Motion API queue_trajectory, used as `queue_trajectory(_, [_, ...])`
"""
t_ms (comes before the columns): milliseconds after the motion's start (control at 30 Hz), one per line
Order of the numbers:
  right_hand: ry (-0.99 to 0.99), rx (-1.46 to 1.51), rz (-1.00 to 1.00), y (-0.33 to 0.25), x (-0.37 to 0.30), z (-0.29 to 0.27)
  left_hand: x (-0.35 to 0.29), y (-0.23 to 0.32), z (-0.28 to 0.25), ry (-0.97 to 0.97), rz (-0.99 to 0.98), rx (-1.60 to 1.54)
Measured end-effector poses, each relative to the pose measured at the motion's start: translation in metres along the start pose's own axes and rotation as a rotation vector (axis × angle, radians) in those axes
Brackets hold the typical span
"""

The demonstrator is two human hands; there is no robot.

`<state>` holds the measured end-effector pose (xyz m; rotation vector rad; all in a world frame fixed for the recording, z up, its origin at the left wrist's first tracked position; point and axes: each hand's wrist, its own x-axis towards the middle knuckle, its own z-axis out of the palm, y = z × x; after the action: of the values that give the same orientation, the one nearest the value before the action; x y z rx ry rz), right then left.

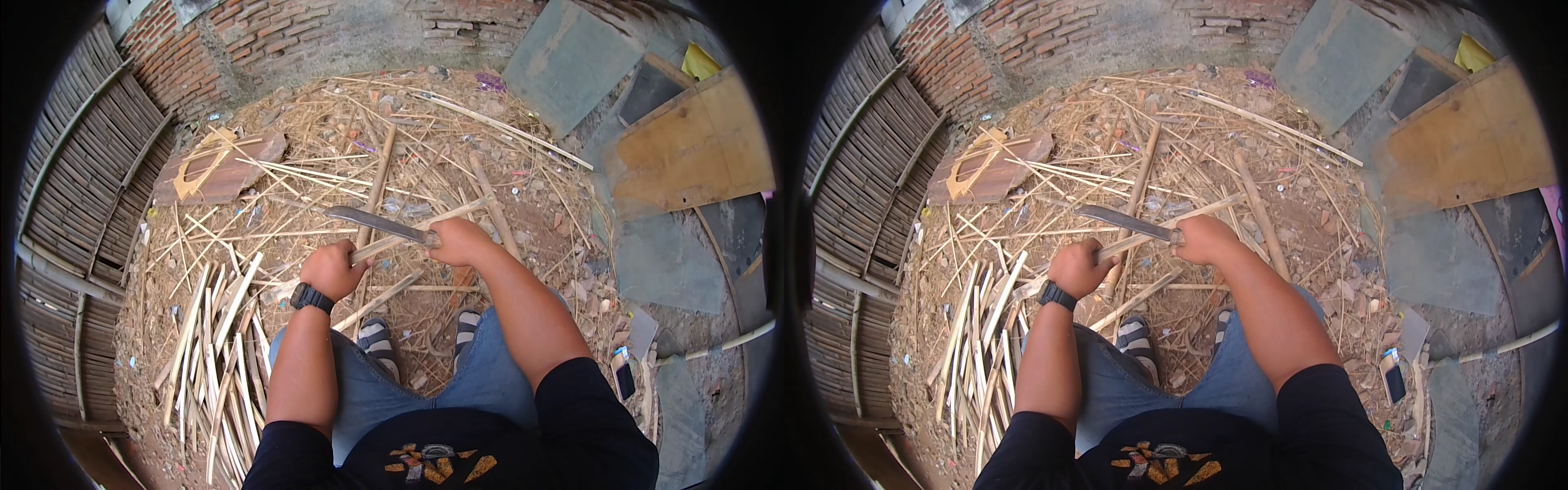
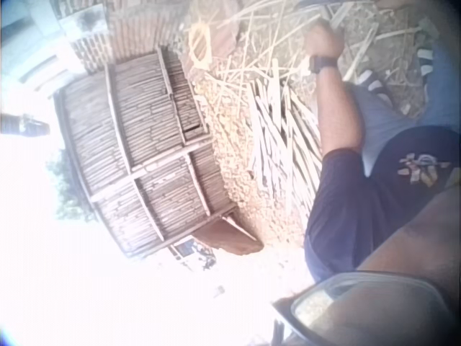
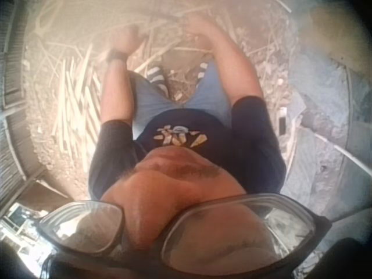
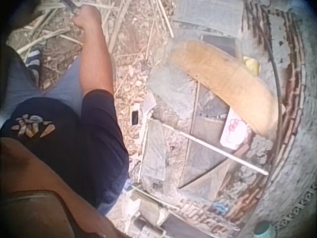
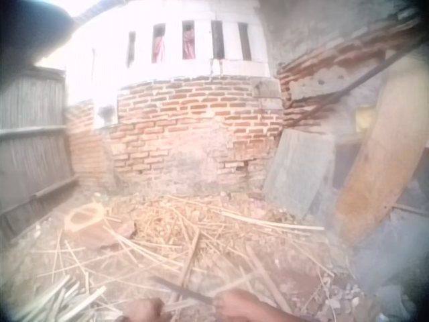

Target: The person sits on the ground and uses a curved knife to shave thin strips from a bamboo stick. They hold the stick with their left hand and pull the knife along its length with their right hand, creating a pile of bamboo shavings on the ground.

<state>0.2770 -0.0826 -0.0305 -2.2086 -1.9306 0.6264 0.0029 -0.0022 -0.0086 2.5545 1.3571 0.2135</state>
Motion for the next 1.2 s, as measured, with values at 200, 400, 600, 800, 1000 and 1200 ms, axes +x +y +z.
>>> queue_trajectory(200, [-0.019,0.007,0.002,-0.002,0.005,0.008,0.001,-0.002,0.003,-0.024,0.006,0.032])
queue_trajectory(400, [-0.029,0.022,0.006,-0.004,0.005,0.007,0.001,-0.002,0.004,-0.022,0.003,0.026])
queue_trajectory(600, [-0.039,0.043,-0.003,0.000,0.008,0.014,0.001,-0.001,0.002,-0.042,0.008,0.025])
queue_trajectory(800, [-0.069,0.015,0.009,0.000,0.010,0.016,0.000,-0.003,0.005,-0.035,0.008,0.038])
queue_trajectory(1000, [-0.078,0.021,-0.008,0.001,0.011,0.018,0.001,-0.002,0.004,-0.053,0.011,0.051])
queue_trajectory(1200, [-0.079,0.001,-0.037,0.006,0.014,0.026,0.002,-0.002,0.007,-0.065,0.035,0.063])
